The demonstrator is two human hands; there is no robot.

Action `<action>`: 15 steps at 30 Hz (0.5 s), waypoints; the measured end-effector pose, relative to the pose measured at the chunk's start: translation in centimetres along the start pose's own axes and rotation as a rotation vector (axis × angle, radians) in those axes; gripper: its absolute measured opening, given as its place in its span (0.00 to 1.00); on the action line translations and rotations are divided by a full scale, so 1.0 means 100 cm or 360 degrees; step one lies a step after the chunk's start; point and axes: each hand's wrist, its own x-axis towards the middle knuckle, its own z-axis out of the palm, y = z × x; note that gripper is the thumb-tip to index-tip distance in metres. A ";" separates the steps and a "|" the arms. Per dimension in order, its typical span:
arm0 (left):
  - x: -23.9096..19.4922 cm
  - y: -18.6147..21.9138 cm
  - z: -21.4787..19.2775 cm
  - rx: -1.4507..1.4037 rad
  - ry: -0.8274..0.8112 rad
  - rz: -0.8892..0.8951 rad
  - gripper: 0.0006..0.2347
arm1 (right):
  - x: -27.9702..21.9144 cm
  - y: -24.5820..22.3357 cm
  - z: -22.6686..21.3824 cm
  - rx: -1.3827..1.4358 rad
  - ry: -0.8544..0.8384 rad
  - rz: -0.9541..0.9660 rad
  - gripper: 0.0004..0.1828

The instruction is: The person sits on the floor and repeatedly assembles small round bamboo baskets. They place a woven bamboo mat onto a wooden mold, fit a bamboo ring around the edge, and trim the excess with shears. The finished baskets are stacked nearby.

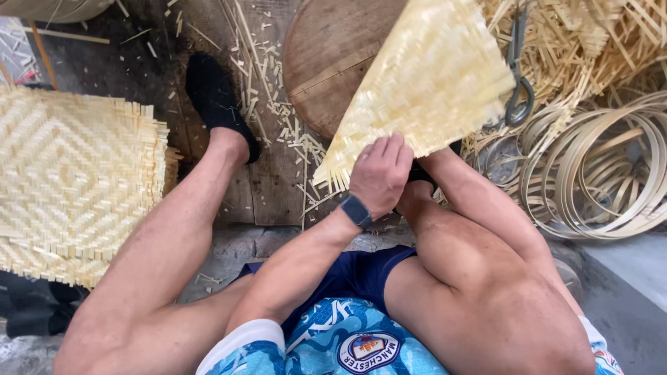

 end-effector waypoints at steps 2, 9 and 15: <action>0.000 -0.003 -0.001 0.0033 -0.0012 -0.0004 0.01 | 0.000 -0.002 -0.002 0.0013 -0.0004 0.0007 0.35; 0.025 -0.140 -0.050 -0.0531 0.0242 -0.0967 0.08 | 0.004 -0.003 0.010 -0.0054 -0.0198 0.0062 0.36; 0.026 -0.241 -0.033 -0.0401 0.0022 -0.1351 0.21 | 0.007 -0.003 0.011 -0.0068 -0.0280 0.0093 0.39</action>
